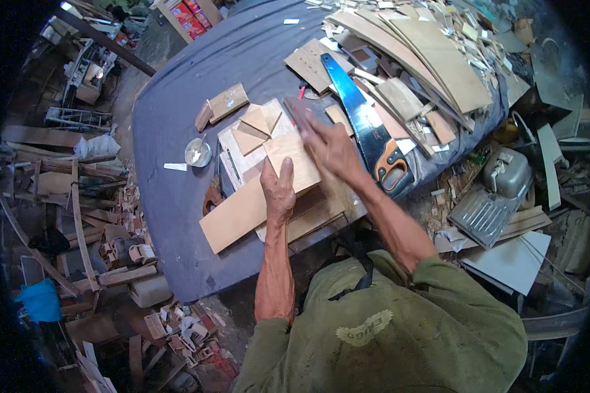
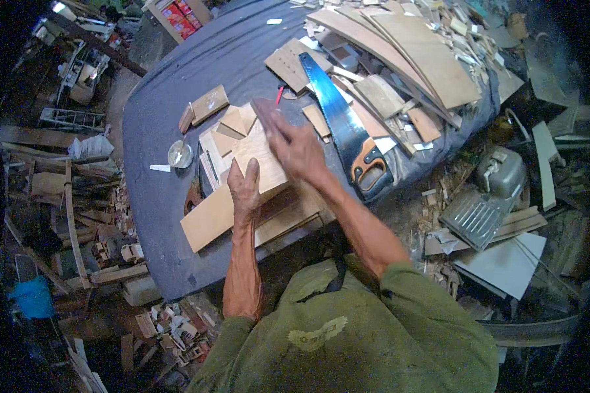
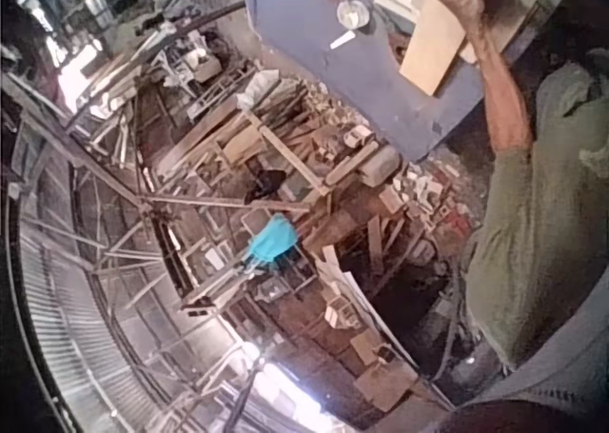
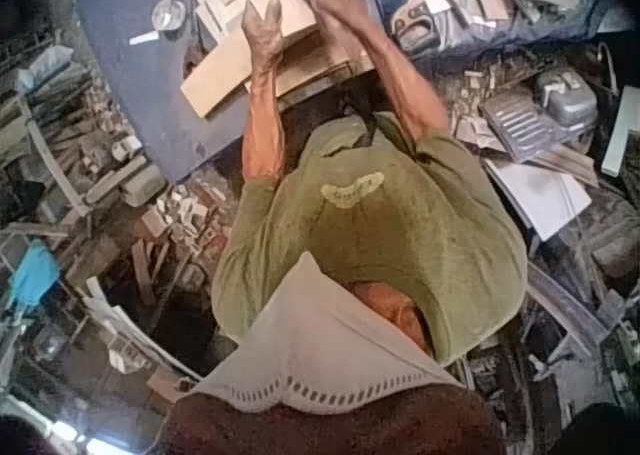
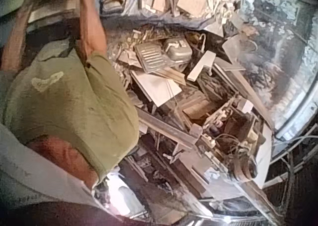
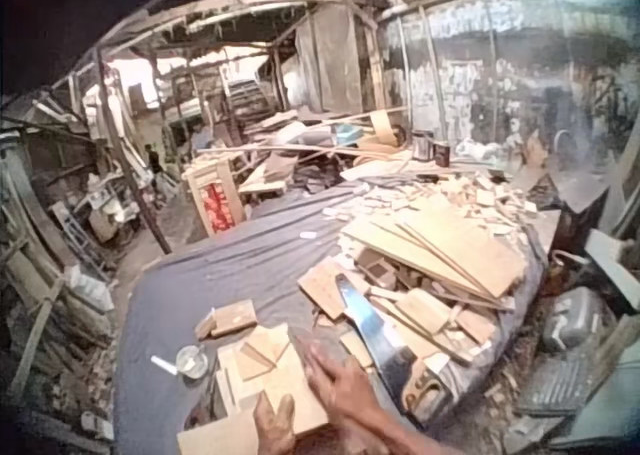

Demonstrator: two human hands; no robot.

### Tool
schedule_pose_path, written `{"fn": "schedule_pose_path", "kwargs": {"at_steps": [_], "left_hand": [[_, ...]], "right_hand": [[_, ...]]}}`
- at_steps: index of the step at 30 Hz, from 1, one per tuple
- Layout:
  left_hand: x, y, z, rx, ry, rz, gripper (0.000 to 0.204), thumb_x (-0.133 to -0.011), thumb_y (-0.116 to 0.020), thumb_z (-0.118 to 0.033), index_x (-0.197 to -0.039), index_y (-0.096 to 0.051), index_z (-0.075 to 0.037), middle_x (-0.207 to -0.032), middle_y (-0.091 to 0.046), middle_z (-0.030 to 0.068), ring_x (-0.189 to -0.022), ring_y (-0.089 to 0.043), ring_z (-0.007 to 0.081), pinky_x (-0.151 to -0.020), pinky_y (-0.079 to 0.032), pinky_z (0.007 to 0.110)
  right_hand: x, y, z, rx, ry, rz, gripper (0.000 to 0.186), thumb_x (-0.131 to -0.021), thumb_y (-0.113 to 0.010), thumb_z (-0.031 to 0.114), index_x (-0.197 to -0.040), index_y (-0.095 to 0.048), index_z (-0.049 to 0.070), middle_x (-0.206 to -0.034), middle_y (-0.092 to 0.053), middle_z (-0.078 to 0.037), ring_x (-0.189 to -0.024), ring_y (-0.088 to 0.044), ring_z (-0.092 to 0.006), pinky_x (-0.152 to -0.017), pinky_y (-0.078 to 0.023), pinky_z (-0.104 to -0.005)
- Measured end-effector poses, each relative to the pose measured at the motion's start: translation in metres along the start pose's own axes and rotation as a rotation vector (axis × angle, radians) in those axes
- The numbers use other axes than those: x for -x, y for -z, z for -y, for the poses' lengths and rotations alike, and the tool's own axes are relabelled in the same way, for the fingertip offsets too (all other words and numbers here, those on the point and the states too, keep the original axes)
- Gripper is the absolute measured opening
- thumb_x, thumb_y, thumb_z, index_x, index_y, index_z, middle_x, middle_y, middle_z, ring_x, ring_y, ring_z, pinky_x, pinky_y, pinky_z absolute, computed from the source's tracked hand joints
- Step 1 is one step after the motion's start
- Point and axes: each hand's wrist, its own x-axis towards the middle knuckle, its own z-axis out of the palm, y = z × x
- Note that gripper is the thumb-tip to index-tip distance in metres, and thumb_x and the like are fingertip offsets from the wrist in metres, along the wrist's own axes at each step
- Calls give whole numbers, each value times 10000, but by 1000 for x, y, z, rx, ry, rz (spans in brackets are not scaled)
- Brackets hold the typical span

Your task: The person saws a small piece of wood with a handsaw, then fits the cut piece into a larger wooden assembly by hand.

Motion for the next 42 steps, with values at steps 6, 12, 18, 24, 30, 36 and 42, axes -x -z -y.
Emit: {"fn": "schedule_pose_path", "kwargs": {"at_steps": [6,12,18,24,30,36,42], "left_hand": [[-6,6,3,201,33,-151,392,-997,-543,-62,-1367,-477,49,-1261,-609,112,-1135,-583,182,-1009,-447,319],[-6,14,21,169,106,-177,388,-989,-544,-62,-1355,-490,55,-1254,-617,112,-1111,-593,192,-986,-460,326],[-10,-8,13,-124,64,-311,343,-1018,-527,-127,-1298,-539,72,-1183,-653,148,-1048,-617,229,-933,-477,362],[-25,9,1,-298,78,-330,287,-1001,-526,-119,-1204,-581,76,-1065,-684,193,-942,-658,246,-823,-509,375],[-9,-4,3,-335,-102,-259,288,-998,-516,-121,-1183,-585,90,-1043,-700,206,-897,-668,284,-804,-510,401],[-15,-1,-4,-163,-4,-292,283,-1002,-528,-130,-1182,-592,79,-1099,-691,185,-953,-646,256,-841,-491,390],[-4,-24,-1,129,20,-247,342,-1009,-535,-106,-1323,-538,31,-1225,-652,125,-1062,-642,231,-924,-513,351]], "right_hand": [[3,3,-19,-1038,-529,270,634,-978,-558,522,-1373,-560,26,-1082,-673,-131,-910,-691,-229,-756,-605,-417],[45,11,-7,-706,-362,255,612,-963,-628,383,-1478,-501,78,-1184,-628,-185,-1098,-622,-299,-917,-525,-404],[59,-5,-4,19,56,42,474,-925,-663,378,-1380,-617,251,-991,-567,-248,-832,-636,-377,-702,-534,-455],[46,-13,-17,-171,36,238,498,-942,-628,447,-1394,-608,239,-926,-541,-263,-798,-577,-387,-742,-497,-476],[24,-9,0,-100,24,40,538,-869,-708,427,-1375,-637,258,-965,-515,-207,-829,-584,-367,-740,-513,-453],[67,-3,-10,-113,111,91,501,-861,-716,386,-1336,-660,236,-959,-517,-225,-861,-594,-363,-741,-527,-441],[-21,12,-19,-805,-490,246,630,-943,-599,526,-1399,-584,92,-1107,-650,-195,-857,-687,-257,-741,-567,-390]]}}
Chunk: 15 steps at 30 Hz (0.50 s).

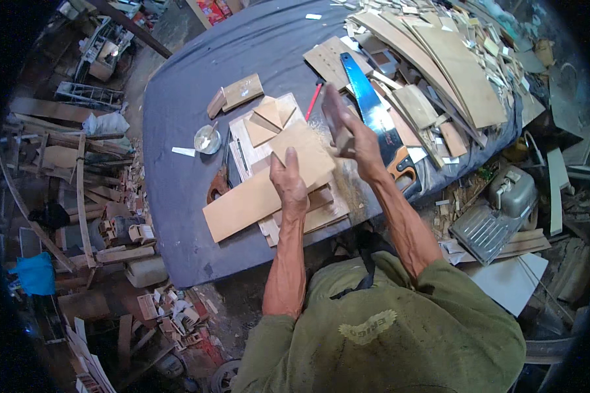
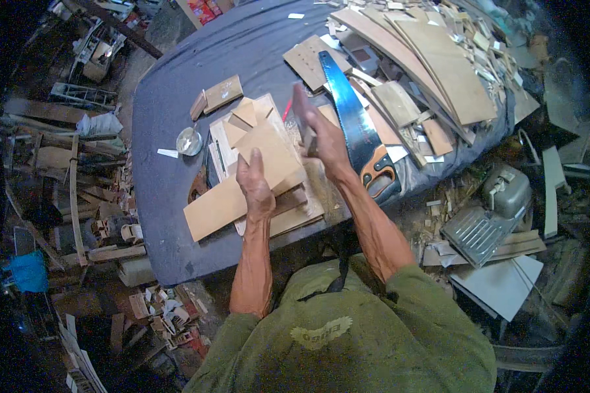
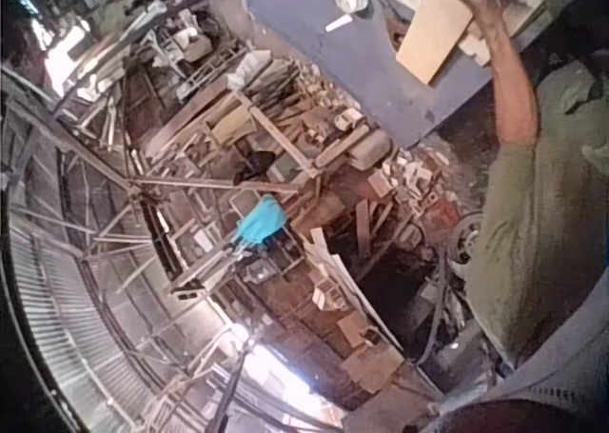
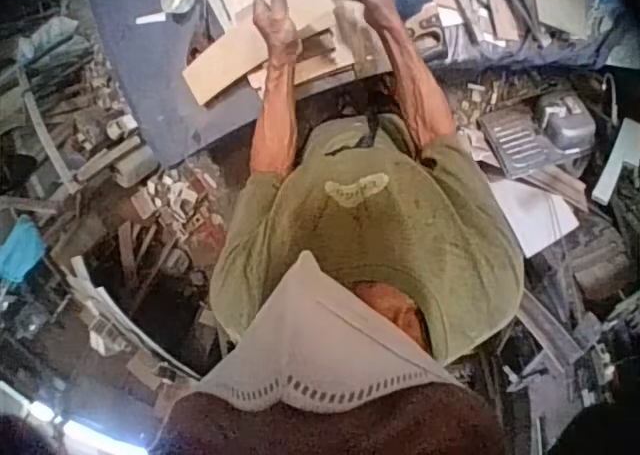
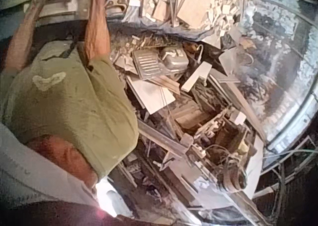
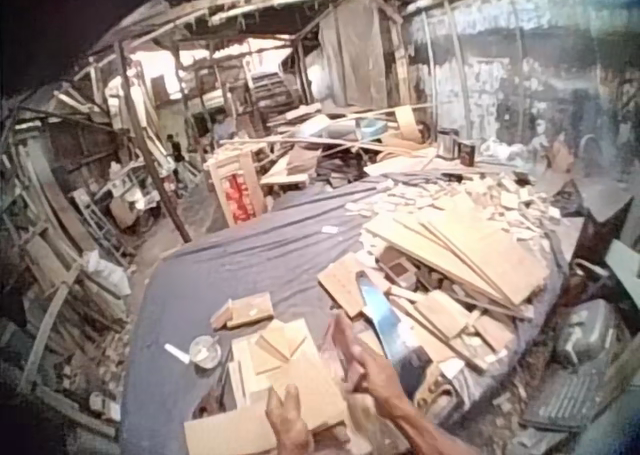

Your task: The person saws a small piece of wood with a handsaw, then fits the cut piece into a larger wooden assembly by hand.

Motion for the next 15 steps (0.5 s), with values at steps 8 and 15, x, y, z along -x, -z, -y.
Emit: {"fn": "schedule_pose_path", "kwargs": {"at_steps": [8,15], "left_hand": [[6,14,16,205,291,-243,411,-912,-661,9,-1300,-525,-1,-1160,-657,94,-1025,-675,227,-792,-602,379],[20,22,19,302,384,-106,408,-921,-655,-21,-1308,-531,-50,-1166,-663,78,-955,-691,206,-727,-598,343]], "right_hand": [[42,-6,-43,-557,-107,83,601,-999,-507,508,-1387,-506,48,-1216,-639,-126,-1046,-658,-226,-782,-610,-413],[26,7,-40,-663,-19,161,543,-1018,-505,460,-1378,-495,54,-1238,-634,-117,-1092,-657,-232,-823,-622,-440]]}}
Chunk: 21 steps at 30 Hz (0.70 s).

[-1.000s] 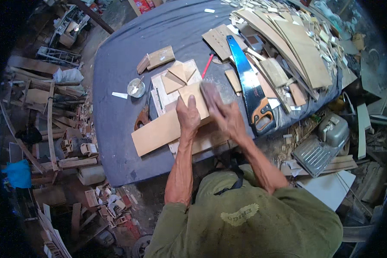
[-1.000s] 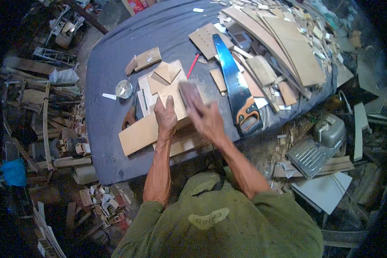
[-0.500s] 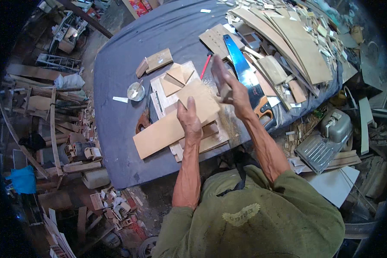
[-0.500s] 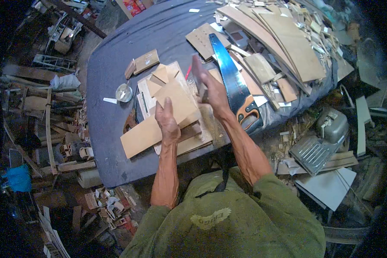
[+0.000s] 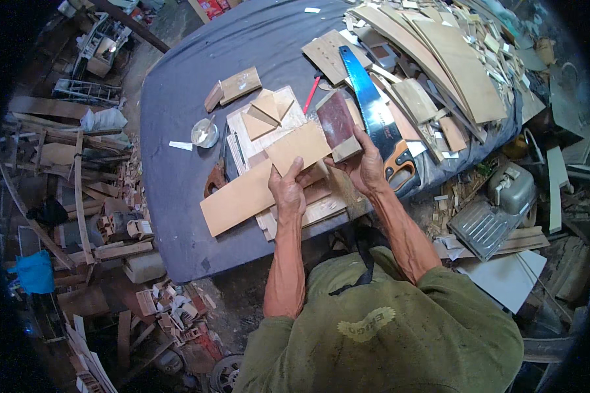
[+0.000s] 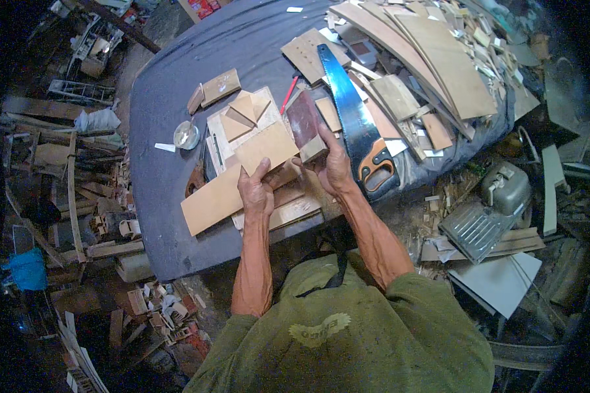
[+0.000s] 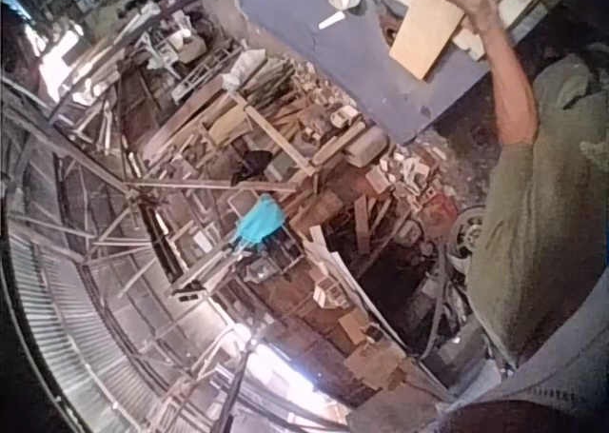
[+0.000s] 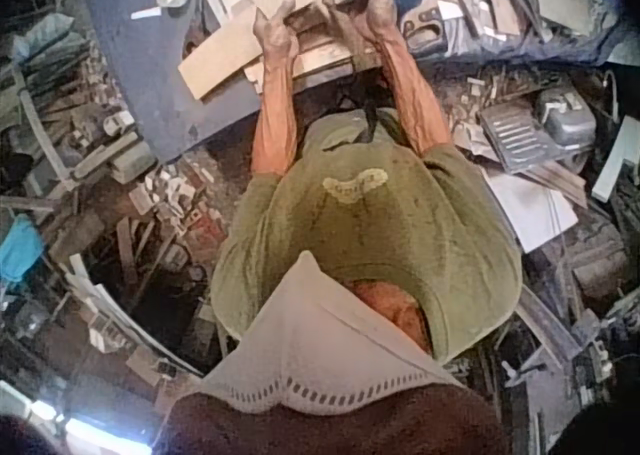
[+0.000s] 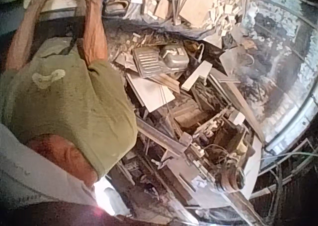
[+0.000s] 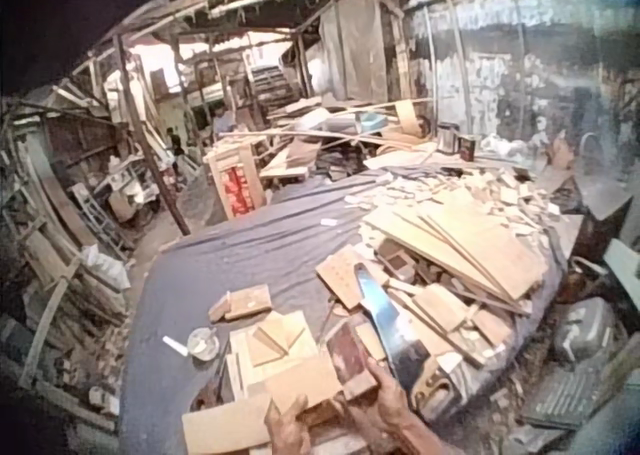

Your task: The person saws a small piece of wood with a handsaw, then fits the cut piece into a larger wooden assembly by hand.

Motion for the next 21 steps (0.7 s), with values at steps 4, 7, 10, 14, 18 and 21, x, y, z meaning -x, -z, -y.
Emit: {"fn": "schedule_pose_path", "kwargs": {"at_steps": [4,7,10,14,18,21], "left_hand": [[-3,15,3,96,58,70,408,-988,-549,-38,-1379,-435,-23,-1242,-640,118,-1045,-698,285,-788,-645,418],[-1,14,3,-143,-55,53,354,-991,-558,-48,-1334,-486,2,-1205,-651,107,-1012,-697,246,-805,-631,414],[5,6,3,-549,-199,31,253,-980,-563,-68,-1207,-588,42,-1051,-696,106,-914,-659,143,-769,-537,315],[19,-13,-9,-569,-386,92,273,-970,-586,-51,-1215,-605,68,-1070,-689,82,-949,-624,138,-857,-494,290],[15,-11,-8,-658,-454,98,266,-952,-561,-64,-1180,-623,59,-998,-705,122,-889,-651,181,-806,-524,335],[26,-19,-22,-618,-359,184,282,-958,-587,-60,-1214,-615,55,-1046,-692,75,-920,-618,133,-831,-504,295]], "right_hand": [[5,-3,0,136,17,-37,505,-1018,-529,428,-1368,-546,64,-1222,-640,-112,-1027,-664,-209,-814,-596,-392],[3,5,-4,950,346,-167,467,-996,-584,388,-1362,-603,100,-1125,-642,-139,-991,-638,-245,-825,-544,-376],[9,-2,-12,1572,702,-141,446,-920,-656,378,-1291,-678,130,-1025,-541,-228,-962,-548,-384,-808,-487,-452],[14,-13,-10,1648,766,-128,418,-903,-670,383,-1284,-693,214,-1036,-506,-250,-948,-523,-386,-808,-476,-482],[15,-25,-10,1713,760,-104,414,-890,-670,355,-1271,-701,194,-1040,-529,-259,-959,-530,-385,-850,-466,-464],[21,-25,4,1587,798,-73,418,-887,-677,322,-1262,-704,138,-1054,-558,-263,-963,-548,-376,-870,-461,-440]]}}
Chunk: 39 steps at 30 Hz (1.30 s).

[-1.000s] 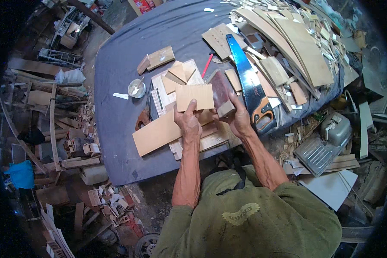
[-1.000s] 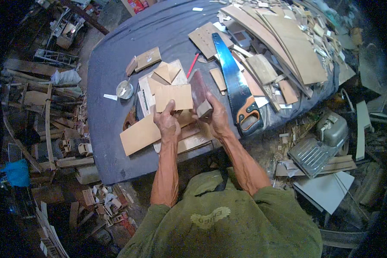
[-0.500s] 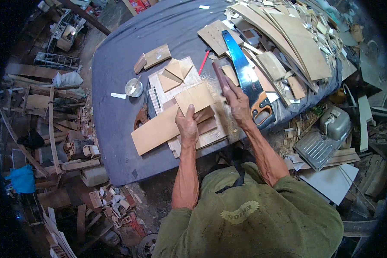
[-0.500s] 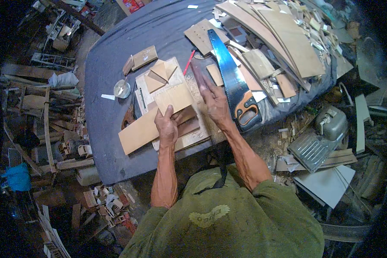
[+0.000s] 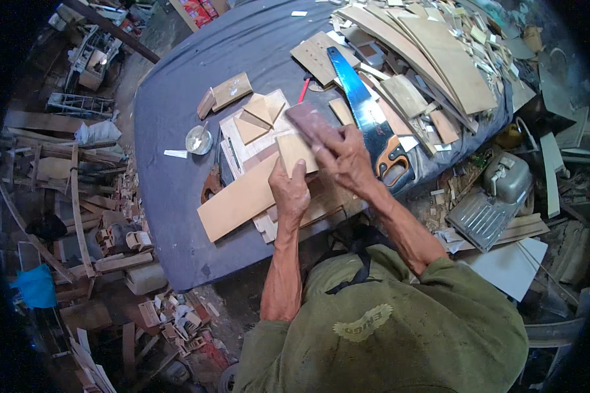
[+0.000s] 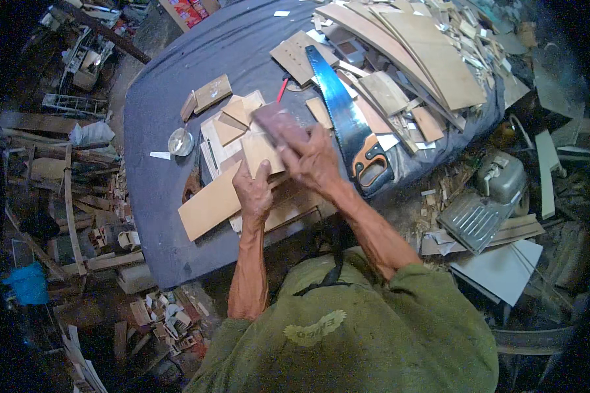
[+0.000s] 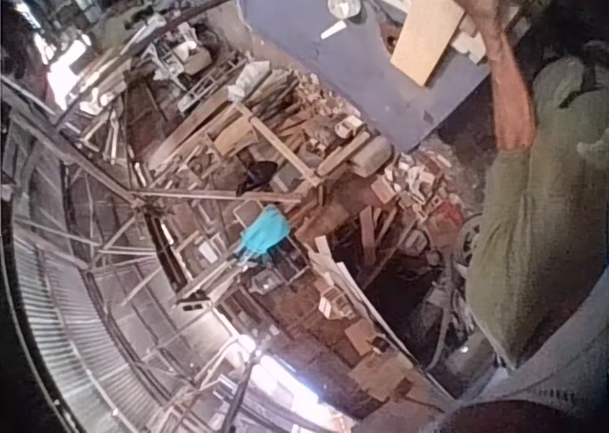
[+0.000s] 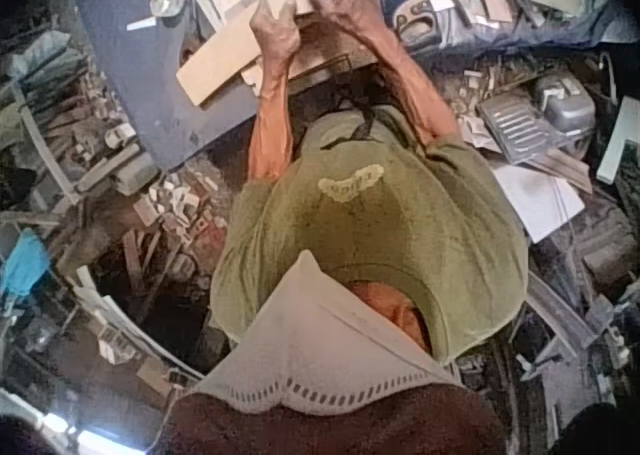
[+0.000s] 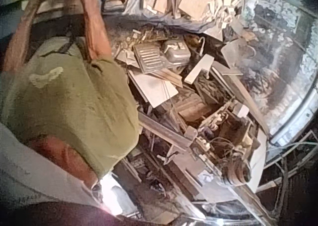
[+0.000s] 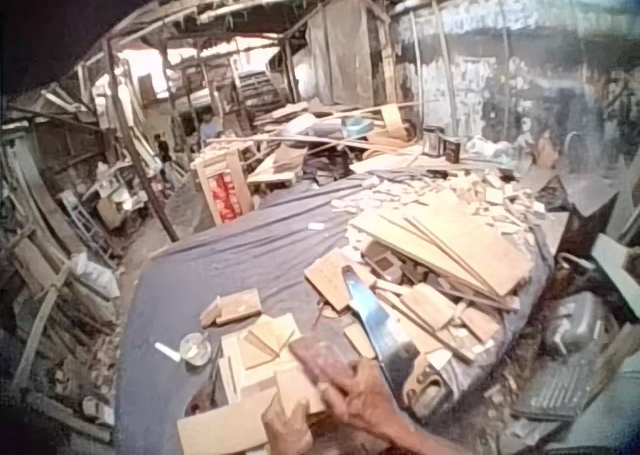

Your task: The person saws a small piece of wood with a handsaw, then fits the cut piece into a larger wooden assembly by hand.

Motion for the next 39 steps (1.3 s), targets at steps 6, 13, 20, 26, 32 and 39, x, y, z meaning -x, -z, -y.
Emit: {"fn": "schedule_pose_path", "kwargs": {"at_steps": [6,13,20,26,32,39], "left_hand": [[-9,8,17,-58,-100,39,269,-962,-579,-60,-1204,-617,53,-1004,-684,58,-898,-613,134,-809,-510,296],[7,21,35,-19,12,23,270,-937,-611,-67,-1181,-615,48,-996,-677,74,-856,-622,138,-742,-515,294],[-56,59,51,-175,28,156,416,-905,-686,-85,-1291,-584,32,-1095,-686,121,-962,-651,188,-833,-537,329],[-96,62,74,-351,192,431,524,-833,-733,-130,-1325,-608,0,-1033,-710,174,-980,-671,275,-930,-531,389],[-71,50,70,-936,-258,314,674,-790,-781,-273,-1393,-552,-75,-1487,-423,252,-1394,-401,383,-1136,-352,532],[-43,53,67,-1104,-70,524,1071,-736,-844,-441,-1523,-310,53,-1621,-243,254,-1497,-248,426,-1177,-206,654]], "right_hand": [[-1,-3,30,-88,43,64,440,-876,-704,309,-1285,-691,148,-1077,-559,-245,-1006,-550,-381,-882,-465,-458],[6,1,-52,-177,-439,254,483,-948,-613,338,-1381,-618,124,-1230,-607,-238,-1133,-581,-328,-975,-464,-395],[43,-6,-62,-578,-681,44,560,-1005,-594,369,-1458,-521,49,-1343,-615,-127,-1162,-593,-212,-1010,-443,-314],[56,-3,-52,-472,-656,158,520,-966,-631,285,-1434,-557,72,-1176,-671,-164,-1001,-616,-186,-894,-487,-317],[70,-16,-35,52,-378,123,507,-872,-697,250,-1361,-637,129,-1022,-581,-245,-890,-604,-344,-824,-504,-423],[76,-31,-20,137,-219,165,462,-855,-691,352,-1281,-693,175,-1061,-517,-279,-1036,-515,-437,-885,-467,-508]]}}
